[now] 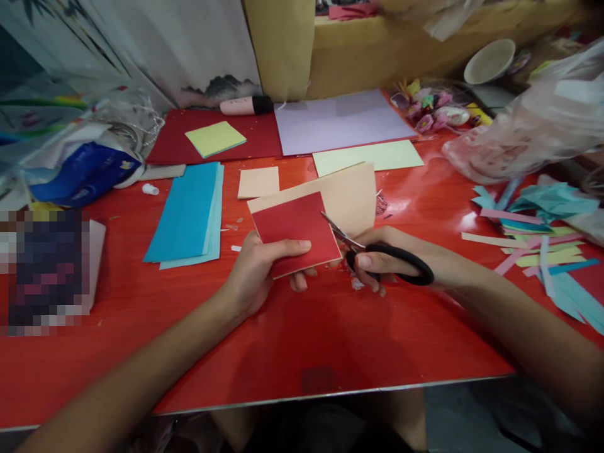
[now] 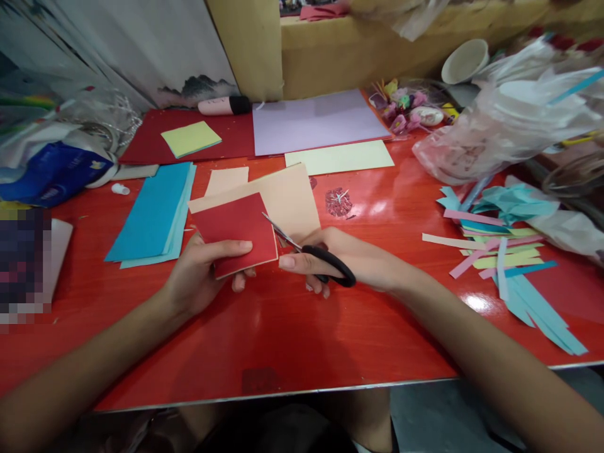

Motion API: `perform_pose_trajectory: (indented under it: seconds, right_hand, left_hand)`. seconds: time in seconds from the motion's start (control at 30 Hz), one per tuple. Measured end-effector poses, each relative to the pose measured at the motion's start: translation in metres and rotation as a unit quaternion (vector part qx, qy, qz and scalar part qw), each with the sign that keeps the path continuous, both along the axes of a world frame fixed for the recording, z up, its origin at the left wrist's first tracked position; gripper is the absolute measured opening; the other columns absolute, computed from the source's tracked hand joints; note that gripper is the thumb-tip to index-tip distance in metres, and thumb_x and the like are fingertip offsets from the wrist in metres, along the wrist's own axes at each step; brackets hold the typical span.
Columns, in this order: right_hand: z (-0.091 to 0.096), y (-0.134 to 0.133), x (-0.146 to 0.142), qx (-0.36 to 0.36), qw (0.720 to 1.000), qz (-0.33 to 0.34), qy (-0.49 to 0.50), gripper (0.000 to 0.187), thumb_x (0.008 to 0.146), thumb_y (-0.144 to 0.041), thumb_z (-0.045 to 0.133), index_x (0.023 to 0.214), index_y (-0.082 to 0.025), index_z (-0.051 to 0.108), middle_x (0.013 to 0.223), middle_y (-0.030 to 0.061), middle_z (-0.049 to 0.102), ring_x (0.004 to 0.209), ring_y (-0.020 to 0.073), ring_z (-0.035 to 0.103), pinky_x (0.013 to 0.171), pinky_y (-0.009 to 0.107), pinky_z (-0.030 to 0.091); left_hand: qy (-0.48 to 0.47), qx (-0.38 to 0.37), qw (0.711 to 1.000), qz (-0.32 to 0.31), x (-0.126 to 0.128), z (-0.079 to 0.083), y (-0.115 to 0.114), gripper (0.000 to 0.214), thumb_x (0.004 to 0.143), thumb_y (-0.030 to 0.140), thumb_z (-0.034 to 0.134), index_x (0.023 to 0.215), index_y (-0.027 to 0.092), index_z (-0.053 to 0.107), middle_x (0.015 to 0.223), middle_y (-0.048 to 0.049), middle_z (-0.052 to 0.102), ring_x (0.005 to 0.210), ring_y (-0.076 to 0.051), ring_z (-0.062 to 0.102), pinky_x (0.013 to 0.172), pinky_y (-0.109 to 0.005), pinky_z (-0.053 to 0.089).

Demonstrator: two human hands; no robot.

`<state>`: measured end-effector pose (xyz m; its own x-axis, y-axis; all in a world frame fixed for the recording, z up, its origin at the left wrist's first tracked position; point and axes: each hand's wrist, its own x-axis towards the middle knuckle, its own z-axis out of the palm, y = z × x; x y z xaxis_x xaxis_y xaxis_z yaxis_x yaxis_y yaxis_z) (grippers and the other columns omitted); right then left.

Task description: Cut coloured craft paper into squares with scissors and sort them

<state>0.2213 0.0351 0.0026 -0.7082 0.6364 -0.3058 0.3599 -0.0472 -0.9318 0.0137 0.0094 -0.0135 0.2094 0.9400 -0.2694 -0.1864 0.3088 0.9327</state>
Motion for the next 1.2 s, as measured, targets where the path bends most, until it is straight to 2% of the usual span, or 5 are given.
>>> perform_pose_trajectory:
  seconds: [0.33, 0.5, 0.67, 0.97, 1.2]
  right_hand:
    - [-0.010, -0.006, -0.009, 0.012, 0.998, -0.046, 0.032, 0.050, 0.078, -0.064, 0.050, 0.063, -0.015, 0.053, 0.060, 0.0008, 0.054, 0.055, 0.0097, 0.053, 0.051, 0.022, 0.039]
    - [-0.010, -0.009, -0.011, -0.009, 0.996, -0.053, 0.072, 0.040, 0.078, -0.054, 0.058, 0.067, -0.016, 0.052, 0.065, -0.0016, 0.051, 0.059, 0.0082, 0.051, 0.056, 0.020, 0.042]
    - [-0.012, -0.012, -0.015, -0.003, 0.994, -0.082, 0.070, 0.039, 0.074, -0.051, 0.064, 0.065, -0.016, 0.051, 0.061, -0.0031, 0.048, 0.055, 0.0074, 0.047, 0.052, 0.020, 0.040]
    - [-0.016, -0.016, -0.020, 0.015, 0.990, -0.128, 0.050, 0.038, 0.072, -0.051, 0.066, 0.065, -0.016, 0.052, 0.054, -0.0048, 0.040, 0.048, 0.0065, 0.039, 0.043, 0.020, 0.031]
    - [-0.016, -0.016, -0.021, -0.002, 0.990, -0.129, 0.065, 0.040, 0.071, -0.054, 0.065, 0.064, -0.016, 0.053, 0.053, -0.0031, 0.047, 0.047, 0.0076, 0.045, 0.044, 0.021, 0.033]
  left_hand:
    - [0.007, 0.032, 0.999, 0.005, 0.008, 0.003, -0.010, 0.018, 0.076, 0.025, 0.065, 0.064, 0.011, 0.064, 0.052, -0.0017, 0.065, 0.041, -0.012, 0.057, 0.044, -0.021, 0.048]
    - [0.004, 0.021, 1.000, 0.005, 0.009, 0.006, -0.013, 0.018, 0.077, 0.024, 0.064, 0.064, 0.012, 0.065, 0.050, -0.0003, 0.063, 0.045, -0.013, 0.059, 0.046, -0.021, 0.048]
    - [0.002, 0.022, 1.000, 0.003, 0.009, 0.005, -0.014, 0.023, 0.079, 0.025, 0.063, 0.060, 0.012, 0.064, 0.051, -0.0007, 0.064, 0.042, -0.011, 0.058, 0.047, -0.020, 0.048]
    - [-0.002, 0.029, 0.999, 0.013, 0.010, 0.001, -0.014, 0.018, 0.078, 0.026, 0.063, 0.066, 0.011, 0.063, 0.056, -0.0006, 0.065, 0.041, -0.011, 0.057, 0.044, -0.020, 0.048]
    - [-0.006, 0.029, 0.999, 0.013, 0.011, 0.000, -0.015, 0.017, 0.077, 0.025, 0.063, 0.066, 0.013, 0.063, 0.054, 0.0005, 0.064, 0.041, -0.012, 0.057, 0.043, -0.021, 0.047]
